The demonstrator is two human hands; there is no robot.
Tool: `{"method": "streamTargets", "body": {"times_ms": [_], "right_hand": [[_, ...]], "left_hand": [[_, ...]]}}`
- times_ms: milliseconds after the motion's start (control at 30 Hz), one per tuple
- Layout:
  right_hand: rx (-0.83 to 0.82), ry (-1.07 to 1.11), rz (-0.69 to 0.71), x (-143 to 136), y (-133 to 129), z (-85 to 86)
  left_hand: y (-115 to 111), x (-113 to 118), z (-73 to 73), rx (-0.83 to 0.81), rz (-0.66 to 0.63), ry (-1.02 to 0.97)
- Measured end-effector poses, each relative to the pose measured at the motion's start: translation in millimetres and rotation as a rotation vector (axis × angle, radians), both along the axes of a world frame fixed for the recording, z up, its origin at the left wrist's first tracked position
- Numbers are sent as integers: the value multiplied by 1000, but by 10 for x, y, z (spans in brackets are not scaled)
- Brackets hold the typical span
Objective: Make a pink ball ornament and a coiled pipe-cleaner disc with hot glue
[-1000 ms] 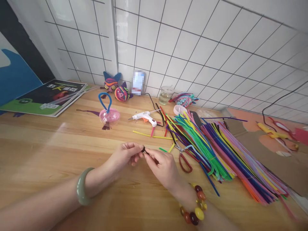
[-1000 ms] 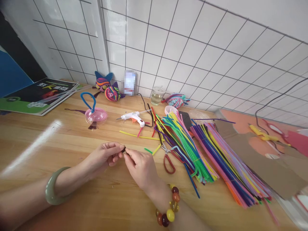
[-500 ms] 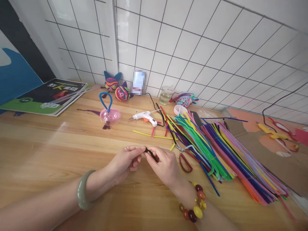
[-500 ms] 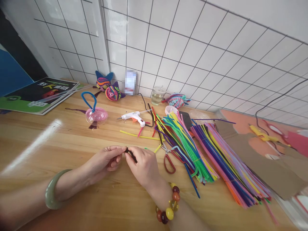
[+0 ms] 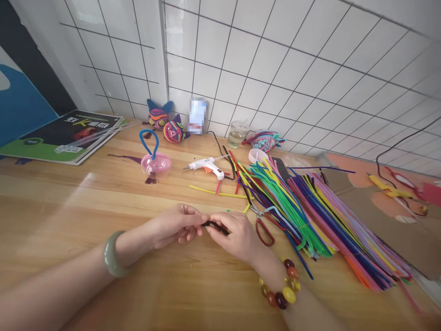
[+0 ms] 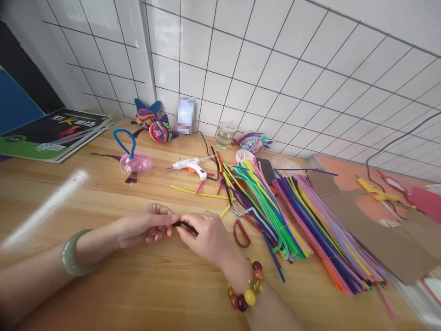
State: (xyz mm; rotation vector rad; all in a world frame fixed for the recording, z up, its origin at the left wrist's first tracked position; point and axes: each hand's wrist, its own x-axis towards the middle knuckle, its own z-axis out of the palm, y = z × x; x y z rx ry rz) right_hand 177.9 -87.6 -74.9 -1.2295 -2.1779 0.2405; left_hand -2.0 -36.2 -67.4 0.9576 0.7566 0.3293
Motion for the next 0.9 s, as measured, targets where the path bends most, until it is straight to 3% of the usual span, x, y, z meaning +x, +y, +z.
{"method": "streamTargets", "body": {"times_ms": [167,533,700,900], "right_hand": [[-72,9,54,13,-4,0],[-248,197,-55,-76,-82,92],[-167,209,-77,-141,-110,90],[-55,182,-149,-165,-90,0]], "left_hand": [[46,-24,-22,111,-37,74],[-10,49,-39,241,283,62],[-77,75,-54,233,347,15],[-155,121,-18,77,398,-48]]}}
